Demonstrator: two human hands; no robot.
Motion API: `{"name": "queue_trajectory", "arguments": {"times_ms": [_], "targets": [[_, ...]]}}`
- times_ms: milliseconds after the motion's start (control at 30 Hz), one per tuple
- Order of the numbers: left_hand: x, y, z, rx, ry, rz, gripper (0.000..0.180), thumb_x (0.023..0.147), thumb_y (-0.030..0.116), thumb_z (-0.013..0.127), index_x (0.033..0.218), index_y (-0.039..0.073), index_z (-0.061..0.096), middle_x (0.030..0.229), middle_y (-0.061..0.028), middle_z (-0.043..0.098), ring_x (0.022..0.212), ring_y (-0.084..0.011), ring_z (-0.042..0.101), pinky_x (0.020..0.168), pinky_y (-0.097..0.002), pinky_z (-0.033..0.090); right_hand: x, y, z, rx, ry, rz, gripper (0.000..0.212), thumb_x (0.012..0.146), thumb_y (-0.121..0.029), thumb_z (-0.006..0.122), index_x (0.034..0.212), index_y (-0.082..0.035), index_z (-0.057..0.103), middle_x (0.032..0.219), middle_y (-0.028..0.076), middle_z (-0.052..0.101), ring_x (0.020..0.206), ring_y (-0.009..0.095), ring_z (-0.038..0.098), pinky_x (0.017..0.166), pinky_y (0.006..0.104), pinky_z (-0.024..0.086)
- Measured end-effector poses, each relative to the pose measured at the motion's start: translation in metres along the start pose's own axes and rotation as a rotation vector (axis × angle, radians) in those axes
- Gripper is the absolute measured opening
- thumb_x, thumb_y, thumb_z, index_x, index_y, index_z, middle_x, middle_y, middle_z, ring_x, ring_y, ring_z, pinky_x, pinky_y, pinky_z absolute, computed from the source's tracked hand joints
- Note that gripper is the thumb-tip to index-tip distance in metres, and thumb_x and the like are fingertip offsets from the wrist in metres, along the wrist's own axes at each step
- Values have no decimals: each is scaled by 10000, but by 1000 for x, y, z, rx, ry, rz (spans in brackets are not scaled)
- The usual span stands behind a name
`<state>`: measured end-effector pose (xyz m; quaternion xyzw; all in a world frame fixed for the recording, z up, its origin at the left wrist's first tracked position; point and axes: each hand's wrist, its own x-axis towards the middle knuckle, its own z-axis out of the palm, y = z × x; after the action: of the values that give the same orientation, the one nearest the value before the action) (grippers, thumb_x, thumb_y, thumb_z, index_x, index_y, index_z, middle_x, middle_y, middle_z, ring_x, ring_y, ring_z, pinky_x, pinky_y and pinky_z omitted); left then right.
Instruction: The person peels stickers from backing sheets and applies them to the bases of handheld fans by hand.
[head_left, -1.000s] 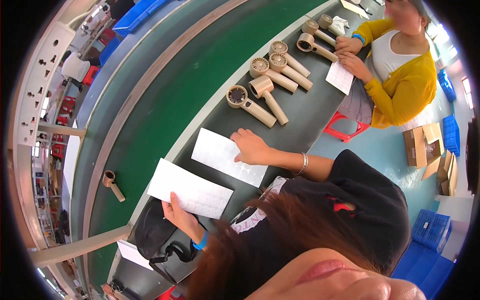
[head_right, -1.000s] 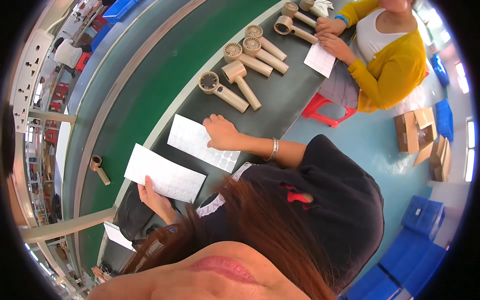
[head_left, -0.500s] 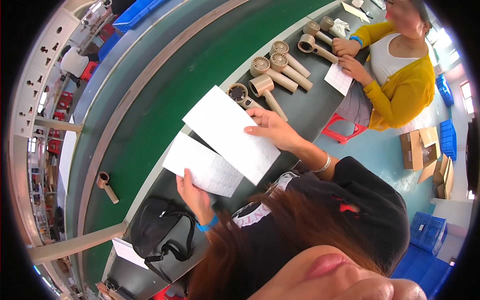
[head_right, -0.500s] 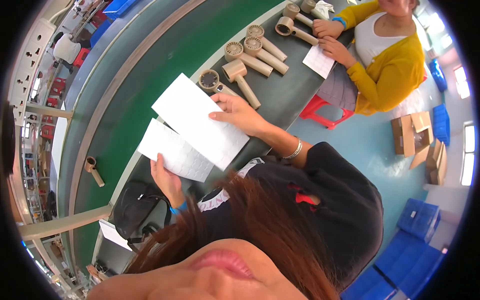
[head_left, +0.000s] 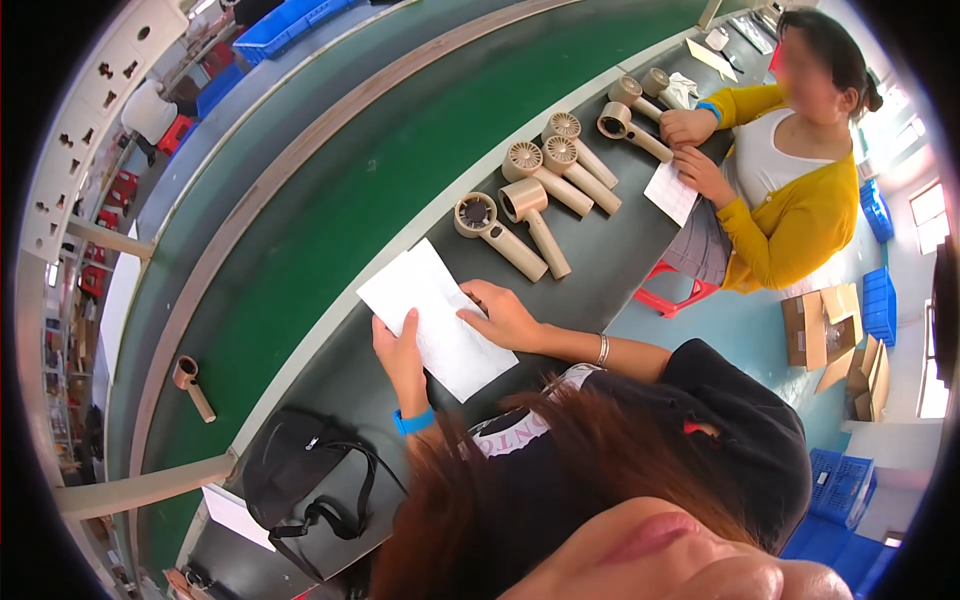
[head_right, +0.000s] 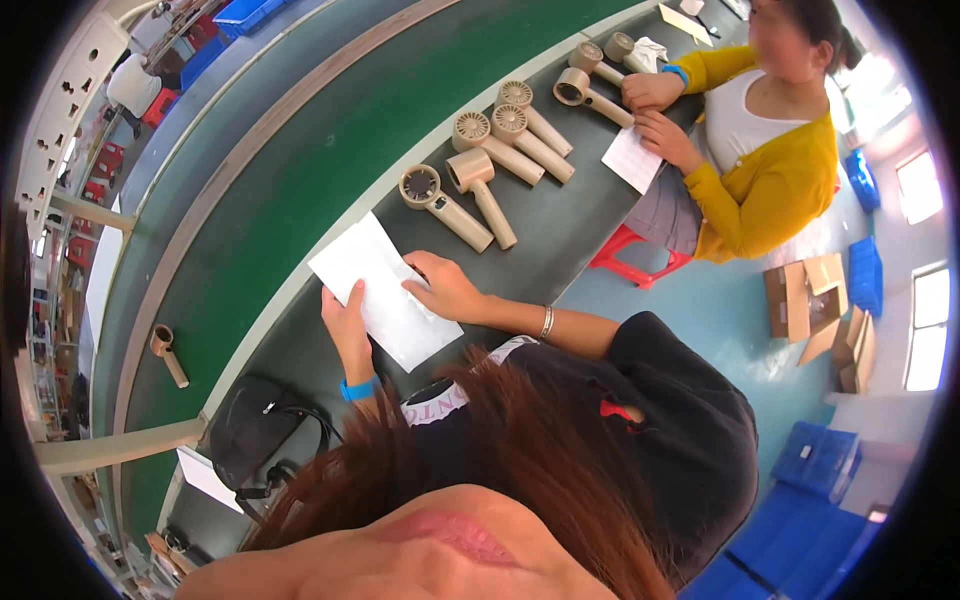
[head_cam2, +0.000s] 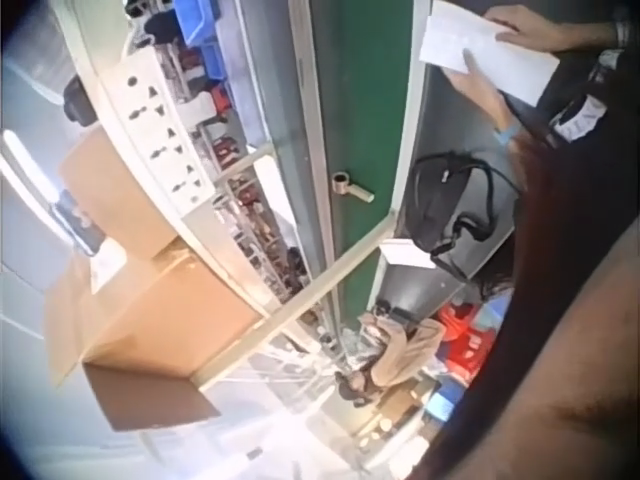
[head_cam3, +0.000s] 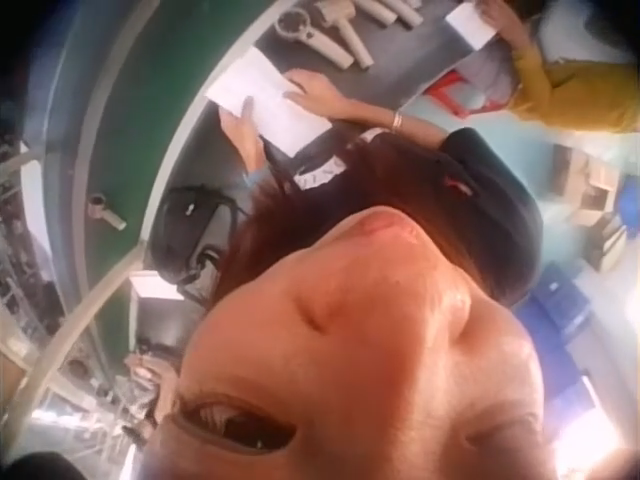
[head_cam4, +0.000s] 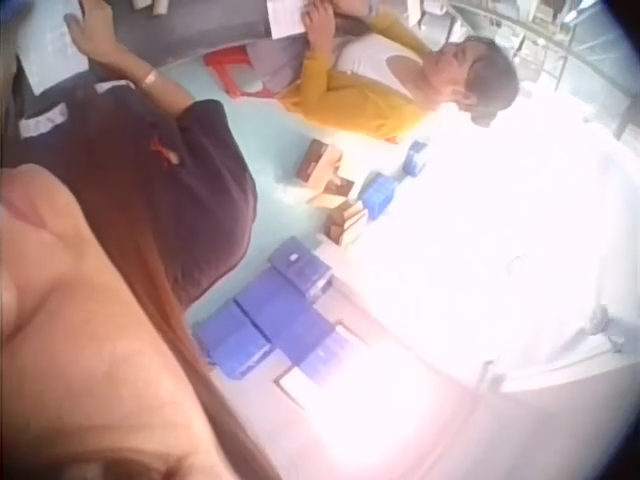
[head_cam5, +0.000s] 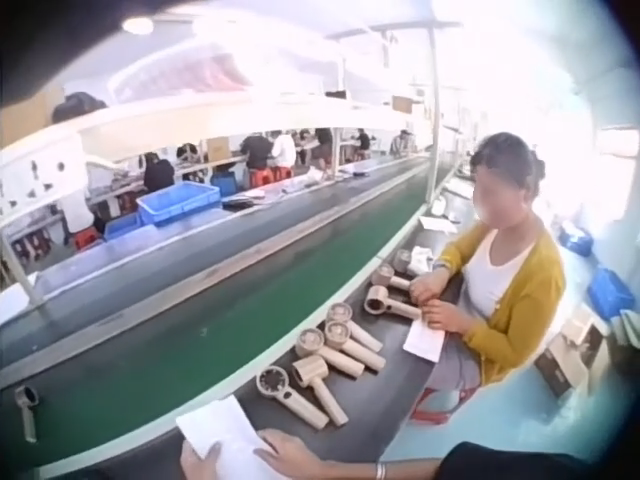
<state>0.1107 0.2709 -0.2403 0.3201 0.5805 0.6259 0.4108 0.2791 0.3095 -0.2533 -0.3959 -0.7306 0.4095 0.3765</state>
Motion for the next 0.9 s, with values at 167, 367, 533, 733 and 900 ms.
{"name": "queue_trajectory", "arguments": {"times_ms": [167,367,533,733,900], "targets": [[4,-5,-1,335,79,137,255,830,67,625,1050,-37,550,980,-105,627,902,-156,573,804,-292,450,1,-1,2,-20,1,0,282,803,-115,639,1036,9,541,942,172,570,826,336,589,726,378,481],[-9,-2,1,310,135,142,251,842,82,620,1044,-44,541,972,-109,621,890,-147,563,786,-294,454,0,-2,3,-89,-14,-76,264,809,-115,628,1026,3,537,937,162,572,827,343,586,722,386,482],[-13,-4,1,224,128,179,256,856,68,602,1070,-46,520,1001,-106,605,899,-148,556,788,-286,451,0,-2,2,-121,-70,-88,243,813,-118,617,1011,-10,527,937,152,575,836,340,584,710,393,478],[-15,-4,2,191,152,163,258,863,48,589,1091,-45,513,1014,-102,595,913,-144,550,804,-281,446,2,1,4,-127,-79,-152,237,809,-111,630,997,-11,526,874,140,553,770,322,577,669,371,472],[-13,-7,0,202,165,151,267,859,45,592,1100,-40,514,1013,-102,601,913,-140,551,810,-282,449,3,4,7,-86,-23,-141,233,805,-112,638,993,-14,541,835,132,539,713,304,565,625,362,457]]}}
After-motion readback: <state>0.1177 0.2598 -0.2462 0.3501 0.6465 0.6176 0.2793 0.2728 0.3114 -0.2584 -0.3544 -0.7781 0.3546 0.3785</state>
